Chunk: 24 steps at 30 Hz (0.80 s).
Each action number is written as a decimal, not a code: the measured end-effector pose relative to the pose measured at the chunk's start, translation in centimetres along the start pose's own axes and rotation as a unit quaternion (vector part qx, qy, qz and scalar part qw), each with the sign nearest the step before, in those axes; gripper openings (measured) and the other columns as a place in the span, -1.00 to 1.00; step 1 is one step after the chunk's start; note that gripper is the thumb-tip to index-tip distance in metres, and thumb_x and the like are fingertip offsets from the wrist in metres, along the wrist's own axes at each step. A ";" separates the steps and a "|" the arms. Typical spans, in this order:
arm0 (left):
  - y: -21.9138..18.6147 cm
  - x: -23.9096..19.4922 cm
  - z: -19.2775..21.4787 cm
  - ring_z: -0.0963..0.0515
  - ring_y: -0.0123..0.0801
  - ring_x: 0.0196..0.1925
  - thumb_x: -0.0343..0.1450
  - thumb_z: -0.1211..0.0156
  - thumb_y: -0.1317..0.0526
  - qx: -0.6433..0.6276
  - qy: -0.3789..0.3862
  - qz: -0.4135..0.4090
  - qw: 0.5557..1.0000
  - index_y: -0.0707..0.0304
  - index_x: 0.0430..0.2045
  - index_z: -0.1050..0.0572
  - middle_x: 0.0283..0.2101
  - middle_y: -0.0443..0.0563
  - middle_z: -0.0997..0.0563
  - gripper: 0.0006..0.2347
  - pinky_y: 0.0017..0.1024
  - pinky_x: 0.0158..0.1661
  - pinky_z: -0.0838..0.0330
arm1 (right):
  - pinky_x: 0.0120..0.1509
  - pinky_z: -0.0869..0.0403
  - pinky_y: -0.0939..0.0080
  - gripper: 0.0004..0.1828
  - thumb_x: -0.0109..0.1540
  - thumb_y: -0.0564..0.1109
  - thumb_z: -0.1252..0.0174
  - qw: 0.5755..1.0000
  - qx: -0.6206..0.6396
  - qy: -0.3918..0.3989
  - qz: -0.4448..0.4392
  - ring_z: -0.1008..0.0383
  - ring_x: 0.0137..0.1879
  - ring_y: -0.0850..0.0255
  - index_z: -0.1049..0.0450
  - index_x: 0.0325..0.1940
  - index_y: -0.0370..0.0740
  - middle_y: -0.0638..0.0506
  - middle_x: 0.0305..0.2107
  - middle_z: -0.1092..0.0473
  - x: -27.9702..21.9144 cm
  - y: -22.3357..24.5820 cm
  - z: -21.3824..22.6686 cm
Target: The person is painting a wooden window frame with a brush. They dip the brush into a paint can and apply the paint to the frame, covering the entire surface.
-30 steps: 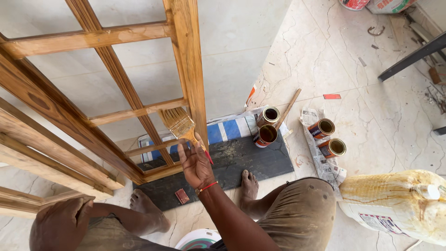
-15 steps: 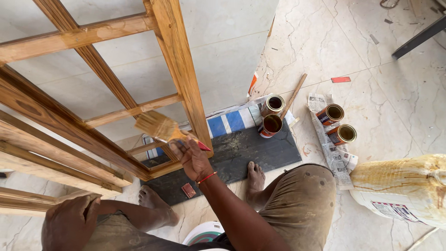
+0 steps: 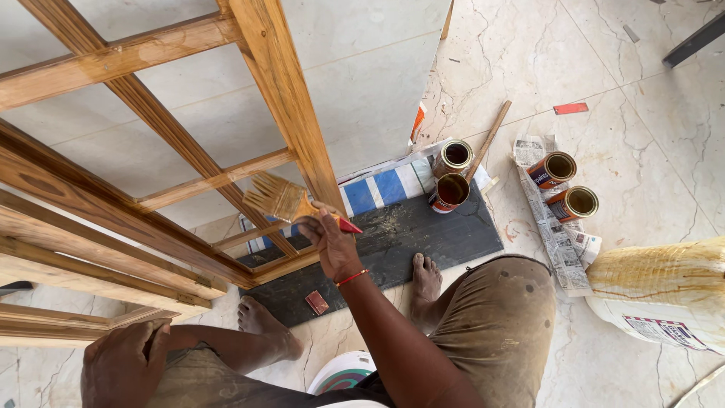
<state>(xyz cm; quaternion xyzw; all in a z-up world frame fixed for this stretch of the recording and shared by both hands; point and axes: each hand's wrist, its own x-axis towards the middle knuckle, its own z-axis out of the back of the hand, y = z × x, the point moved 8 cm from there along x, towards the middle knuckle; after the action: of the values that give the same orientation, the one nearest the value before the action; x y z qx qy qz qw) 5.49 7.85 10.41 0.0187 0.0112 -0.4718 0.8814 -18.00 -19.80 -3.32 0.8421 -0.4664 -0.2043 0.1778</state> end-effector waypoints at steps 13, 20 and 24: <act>-1.1 0.2 0.7 -0.68 -0.16 -0.13 0.45 -0.15 0.04 -0.004 -0.025 -0.039 0.999 0.27 -0.34 -0.63 -0.31 0.11 -0.69 -0.74 -0.14 0.11 -0.45 | 0.10 -0.62 0.18 -0.67 0.32 -0.10 -0.21 0.992 -0.099 -0.066 -0.044 -0.62 -0.05 0.16 -0.46 0.12 -0.27 -0.12 -0.16 -0.55 0.2 -1.3 5.0; -1.0 0.2 0.4 -0.68 -0.14 -0.09 0.47 -0.16 0.06 0.004 -0.029 -0.042 0.999 0.25 -0.32 -0.65 -0.27 0.10 -0.70 -0.75 -0.12 0.08 -0.43 | 0.11 -0.64 0.22 -0.70 0.32 -0.13 -0.21 0.993 -0.107 -0.005 -0.052 -0.62 -0.06 0.16 -0.47 0.10 -0.31 -0.13 -0.19 -0.56 -0.2 -3.3 3.4; -0.8 -0.1 0.6 -0.67 -0.19 -0.12 0.49 -0.15 0.04 -0.020 -0.037 -0.046 0.998 0.23 -0.23 -0.65 -0.21 0.10 -0.69 -0.74 -0.18 0.11 -0.45 | 0.02 -0.65 0.18 -0.71 0.30 -0.16 -0.20 0.982 -0.159 -0.075 -0.074 -0.65 -0.16 0.11 -0.49 0.04 -0.40 -0.19 -0.25 -0.57 -0.2 -3.8 5.7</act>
<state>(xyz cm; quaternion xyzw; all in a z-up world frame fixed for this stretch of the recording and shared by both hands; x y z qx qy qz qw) 4.77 7.41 11.00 -0.0166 -0.0112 -0.5118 0.8589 -18.31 -18.32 -9.95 0.8175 -0.3761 -0.3514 0.2584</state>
